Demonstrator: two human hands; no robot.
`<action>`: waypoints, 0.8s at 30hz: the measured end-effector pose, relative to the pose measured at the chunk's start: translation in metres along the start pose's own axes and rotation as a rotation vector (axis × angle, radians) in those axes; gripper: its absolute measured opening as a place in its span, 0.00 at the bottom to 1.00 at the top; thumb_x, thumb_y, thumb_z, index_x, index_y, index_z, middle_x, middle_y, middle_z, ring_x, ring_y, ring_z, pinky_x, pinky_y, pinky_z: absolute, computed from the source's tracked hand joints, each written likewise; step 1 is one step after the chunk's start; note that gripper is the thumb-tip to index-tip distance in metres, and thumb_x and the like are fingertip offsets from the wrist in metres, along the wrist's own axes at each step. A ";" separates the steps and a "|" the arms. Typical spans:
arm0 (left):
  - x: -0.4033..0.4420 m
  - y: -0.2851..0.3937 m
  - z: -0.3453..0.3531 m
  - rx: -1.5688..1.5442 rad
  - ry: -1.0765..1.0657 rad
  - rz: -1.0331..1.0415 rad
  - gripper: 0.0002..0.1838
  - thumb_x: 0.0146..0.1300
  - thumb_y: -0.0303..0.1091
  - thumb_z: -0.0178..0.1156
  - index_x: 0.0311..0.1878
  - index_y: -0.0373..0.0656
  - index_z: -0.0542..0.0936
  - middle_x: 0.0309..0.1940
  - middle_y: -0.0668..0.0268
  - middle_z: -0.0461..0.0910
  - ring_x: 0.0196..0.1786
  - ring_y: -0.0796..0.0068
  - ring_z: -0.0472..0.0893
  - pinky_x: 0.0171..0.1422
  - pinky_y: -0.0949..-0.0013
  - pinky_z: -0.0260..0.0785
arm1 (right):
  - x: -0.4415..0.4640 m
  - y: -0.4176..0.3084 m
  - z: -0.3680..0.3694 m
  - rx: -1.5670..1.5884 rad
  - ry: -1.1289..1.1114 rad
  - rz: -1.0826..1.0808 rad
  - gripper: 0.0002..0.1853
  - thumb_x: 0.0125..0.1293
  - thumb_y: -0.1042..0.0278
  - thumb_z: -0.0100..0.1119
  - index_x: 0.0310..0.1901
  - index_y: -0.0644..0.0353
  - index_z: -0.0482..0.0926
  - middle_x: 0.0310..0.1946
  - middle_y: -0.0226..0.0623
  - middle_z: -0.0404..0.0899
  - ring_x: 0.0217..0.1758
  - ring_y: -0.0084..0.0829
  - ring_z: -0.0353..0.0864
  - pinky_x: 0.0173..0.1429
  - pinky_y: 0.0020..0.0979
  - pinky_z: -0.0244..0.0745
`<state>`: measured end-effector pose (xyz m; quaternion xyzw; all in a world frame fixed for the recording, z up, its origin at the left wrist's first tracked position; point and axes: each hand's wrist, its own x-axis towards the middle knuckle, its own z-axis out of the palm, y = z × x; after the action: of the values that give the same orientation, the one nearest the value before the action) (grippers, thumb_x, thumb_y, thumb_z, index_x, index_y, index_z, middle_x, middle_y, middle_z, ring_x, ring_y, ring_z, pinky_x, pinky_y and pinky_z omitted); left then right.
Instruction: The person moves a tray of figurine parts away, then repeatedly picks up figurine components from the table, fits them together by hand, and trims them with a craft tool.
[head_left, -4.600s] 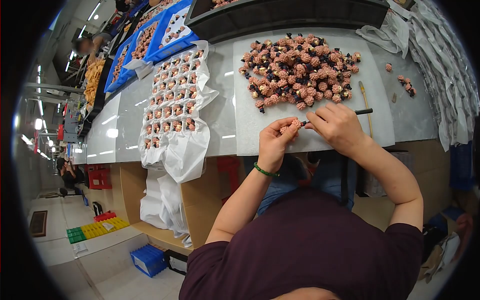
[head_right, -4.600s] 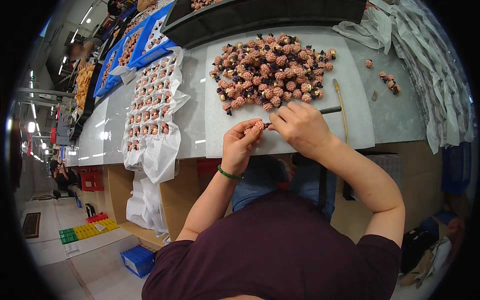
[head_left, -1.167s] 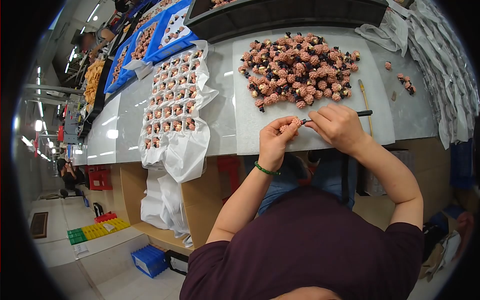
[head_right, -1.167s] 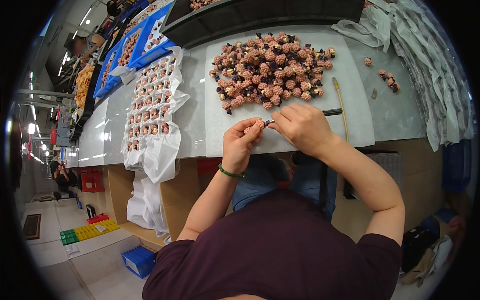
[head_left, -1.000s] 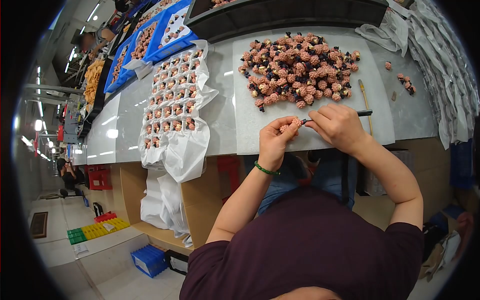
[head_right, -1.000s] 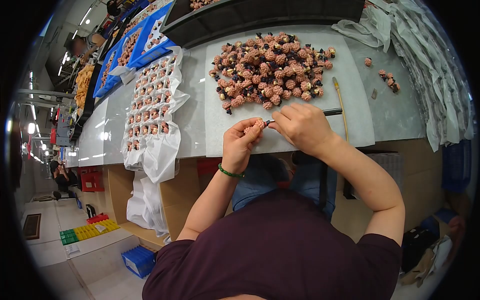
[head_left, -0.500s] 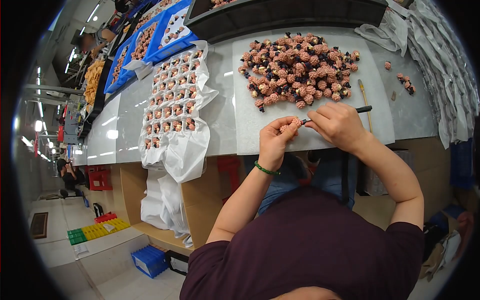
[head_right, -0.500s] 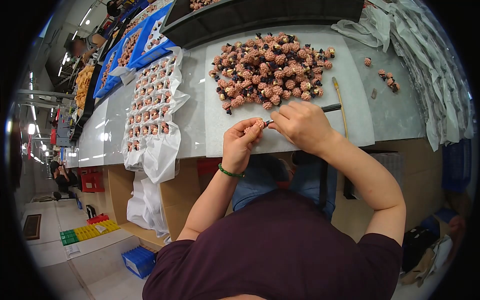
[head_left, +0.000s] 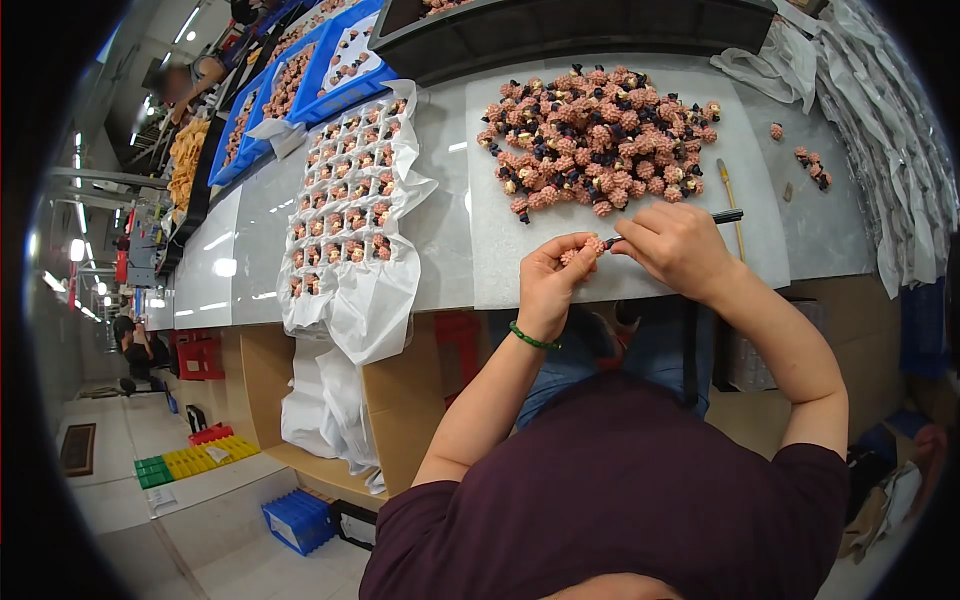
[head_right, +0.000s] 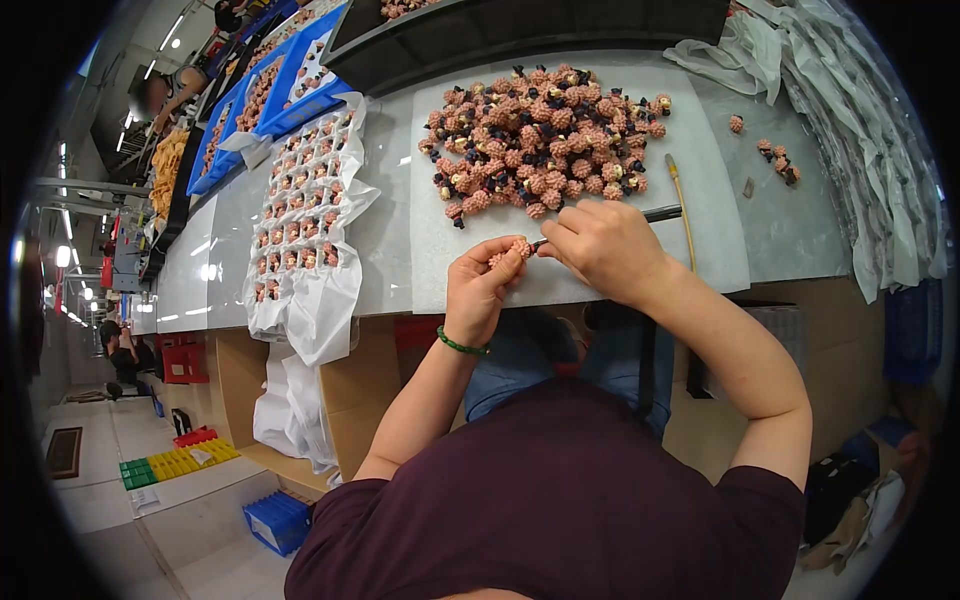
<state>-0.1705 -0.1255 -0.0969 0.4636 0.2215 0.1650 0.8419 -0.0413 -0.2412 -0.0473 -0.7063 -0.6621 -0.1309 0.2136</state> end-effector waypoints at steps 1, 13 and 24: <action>0.000 0.000 0.000 -0.002 0.000 0.000 0.11 0.54 0.25 0.56 0.41 0.32 0.74 0.29 0.67 0.76 0.27 0.86 0.70 0.32 0.83 0.63 | 0.000 0.000 0.000 0.001 0.003 -0.007 0.10 0.46 0.61 0.58 0.23 0.56 0.69 0.17 0.28 0.66 0.23 0.27 0.70 0.25 0.28 0.65; 0.002 -0.001 0.000 0.019 0.020 -0.001 0.11 0.56 0.28 0.55 0.42 0.33 0.73 0.31 0.67 0.76 0.29 0.85 0.70 0.31 0.83 0.62 | -0.041 0.059 -0.029 -0.135 0.370 0.611 0.10 0.54 0.70 0.54 0.38 0.63 0.74 0.28 0.43 0.71 0.27 0.41 0.71 0.33 0.36 0.67; 0.001 0.002 0.002 -0.007 0.033 -0.008 0.13 0.57 0.30 0.55 0.44 0.33 0.73 0.30 0.68 0.75 0.29 0.85 0.70 0.32 0.83 0.62 | -0.050 0.063 -0.026 -0.339 0.099 0.698 0.14 0.56 0.66 0.51 0.44 0.59 0.72 0.29 0.41 0.69 0.29 0.44 0.71 0.36 0.38 0.66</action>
<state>-0.1686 -0.1251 -0.0951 0.4572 0.2366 0.1701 0.8403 0.0194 -0.2997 -0.0560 -0.9072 -0.3399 -0.1917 0.1574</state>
